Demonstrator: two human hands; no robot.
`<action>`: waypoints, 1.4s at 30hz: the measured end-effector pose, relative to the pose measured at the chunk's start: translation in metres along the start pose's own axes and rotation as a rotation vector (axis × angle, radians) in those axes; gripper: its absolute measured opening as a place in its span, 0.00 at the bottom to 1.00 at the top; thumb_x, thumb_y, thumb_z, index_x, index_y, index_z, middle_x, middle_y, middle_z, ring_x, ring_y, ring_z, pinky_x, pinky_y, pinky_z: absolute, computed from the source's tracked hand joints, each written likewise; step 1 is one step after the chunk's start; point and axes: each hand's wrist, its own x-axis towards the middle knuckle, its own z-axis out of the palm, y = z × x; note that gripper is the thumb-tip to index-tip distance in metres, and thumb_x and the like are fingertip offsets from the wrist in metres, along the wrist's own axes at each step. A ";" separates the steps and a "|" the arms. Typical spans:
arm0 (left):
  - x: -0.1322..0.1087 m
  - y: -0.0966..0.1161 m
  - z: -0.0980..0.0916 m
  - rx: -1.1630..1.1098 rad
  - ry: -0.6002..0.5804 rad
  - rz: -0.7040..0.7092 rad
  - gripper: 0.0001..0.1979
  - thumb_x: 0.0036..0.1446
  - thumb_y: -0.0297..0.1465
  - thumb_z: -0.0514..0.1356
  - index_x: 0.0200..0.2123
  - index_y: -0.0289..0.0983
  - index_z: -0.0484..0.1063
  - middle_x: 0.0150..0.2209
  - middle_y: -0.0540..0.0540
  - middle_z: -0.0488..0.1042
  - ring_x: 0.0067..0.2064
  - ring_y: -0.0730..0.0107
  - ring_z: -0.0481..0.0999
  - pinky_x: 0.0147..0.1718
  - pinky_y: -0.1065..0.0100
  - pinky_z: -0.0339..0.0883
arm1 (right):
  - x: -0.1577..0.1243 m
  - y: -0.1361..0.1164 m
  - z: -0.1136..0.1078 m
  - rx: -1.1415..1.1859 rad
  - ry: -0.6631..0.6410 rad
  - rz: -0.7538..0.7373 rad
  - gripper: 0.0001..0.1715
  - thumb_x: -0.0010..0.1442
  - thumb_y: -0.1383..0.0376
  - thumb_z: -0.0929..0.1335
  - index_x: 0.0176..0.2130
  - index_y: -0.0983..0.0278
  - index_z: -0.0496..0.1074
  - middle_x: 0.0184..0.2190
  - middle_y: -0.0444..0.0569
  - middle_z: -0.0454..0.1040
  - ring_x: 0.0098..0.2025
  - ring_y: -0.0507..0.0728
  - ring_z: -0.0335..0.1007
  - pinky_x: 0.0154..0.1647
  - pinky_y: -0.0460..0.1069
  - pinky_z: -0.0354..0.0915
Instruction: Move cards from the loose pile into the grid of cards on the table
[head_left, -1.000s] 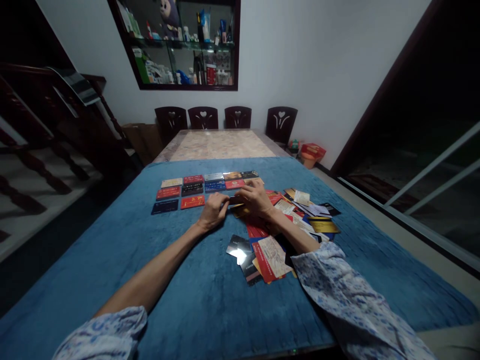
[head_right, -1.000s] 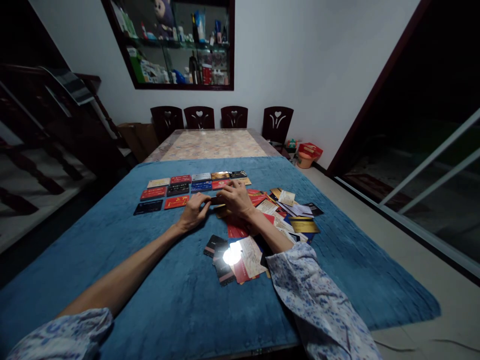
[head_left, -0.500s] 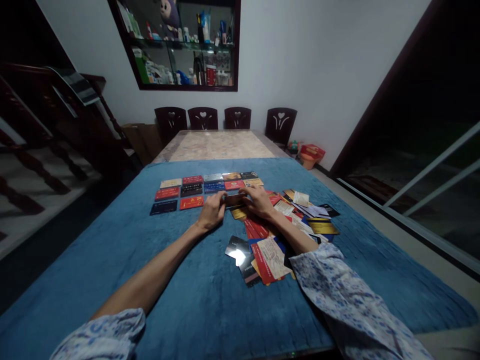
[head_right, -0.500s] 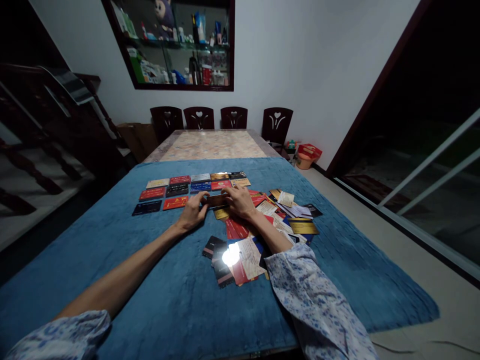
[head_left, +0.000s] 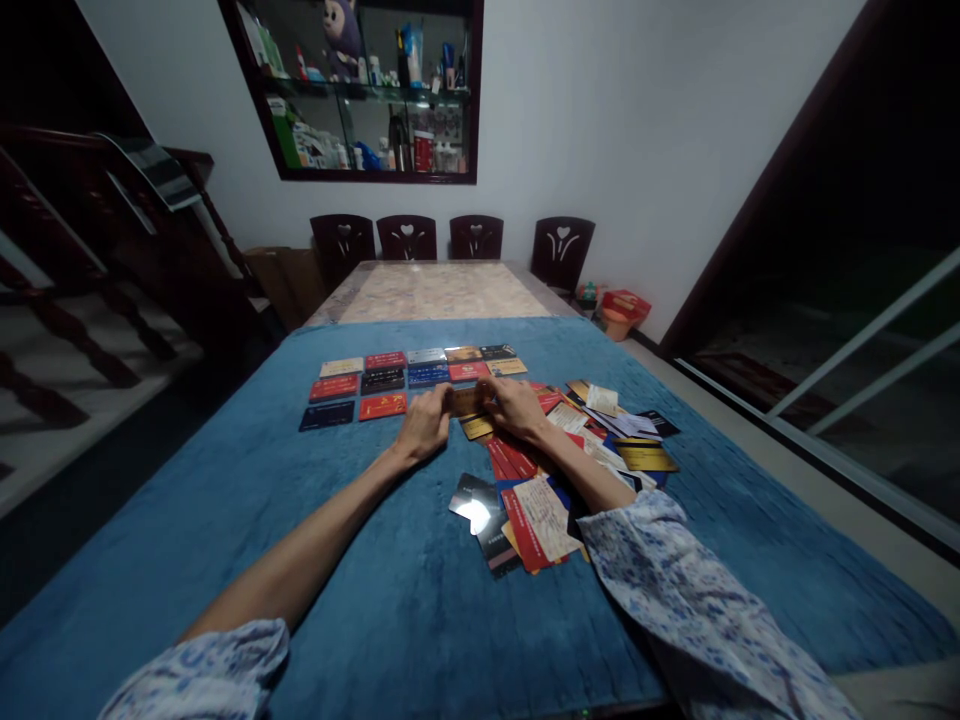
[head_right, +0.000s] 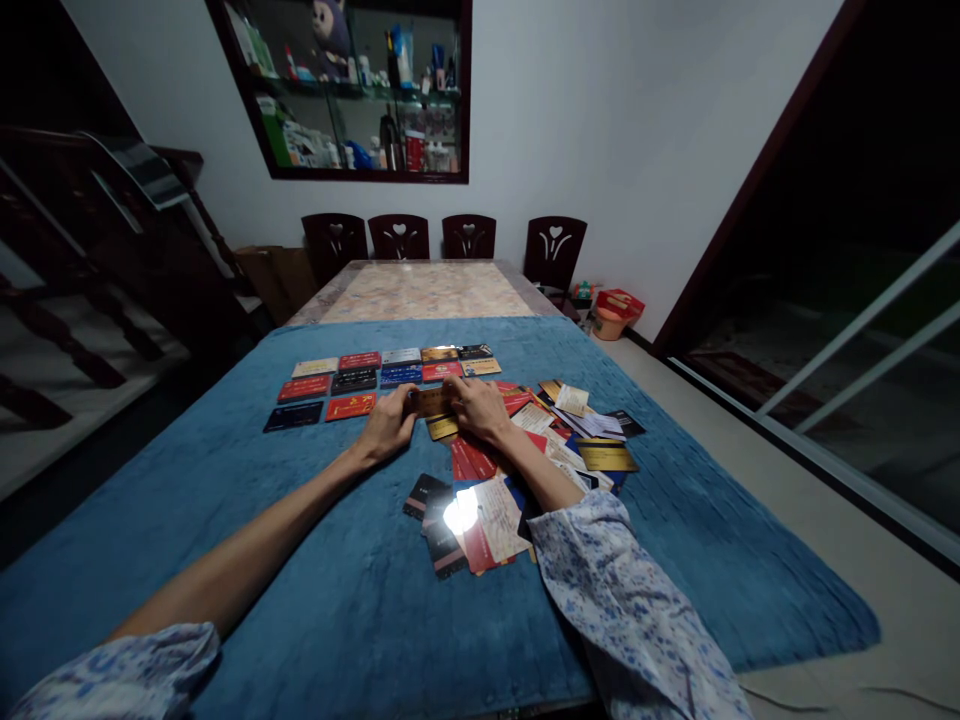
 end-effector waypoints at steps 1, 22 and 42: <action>0.000 0.000 0.000 -0.004 -0.003 -0.003 0.20 0.55 0.23 0.55 0.52 0.36 0.65 0.40 0.41 0.75 0.41 0.56 0.75 0.44 0.57 0.68 | 0.000 0.000 0.000 0.009 -0.008 0.001 0.22 0.60 0.70 0.66 0.53 0.60 0.70 0.47 0.53 0.78 0.48 0.63 0.71 0.44 0.53 0.60; 0.003 -0.012 0.008 -0.130 0.057 0.075 0.25 0.53 0.25 0.61 0.56 0.34 0.65 0.48 0.38 0.74 0.49 0.55 0.73 0.51 0.53 0.70 | 0.007 0.016 0.005 -0.054 -0.102 -0.107 0.35 0.61 0.63 0.68 0.65 0.64 0.62 0.53 0.60 0.69 0.54 0.65 0.61 0.48 0.56 0.62; 0.007 0.002 -0.006 0.003 -0.083 0.018 0.22 0.58 0.31 0.61 0.56 0.37 0.67 0.52 0.38 0.67 0.53 0.51 0.66 0.49 0.53 0.64 | 0.018 0.019 -0.018 -0.107 -0.246 -0.161 0.27 0.59 0.62 0.71 0.58 0.62 0.69 0.57 0.57 0.65 0.57 0.65 0.58 0.54 0.58 0.63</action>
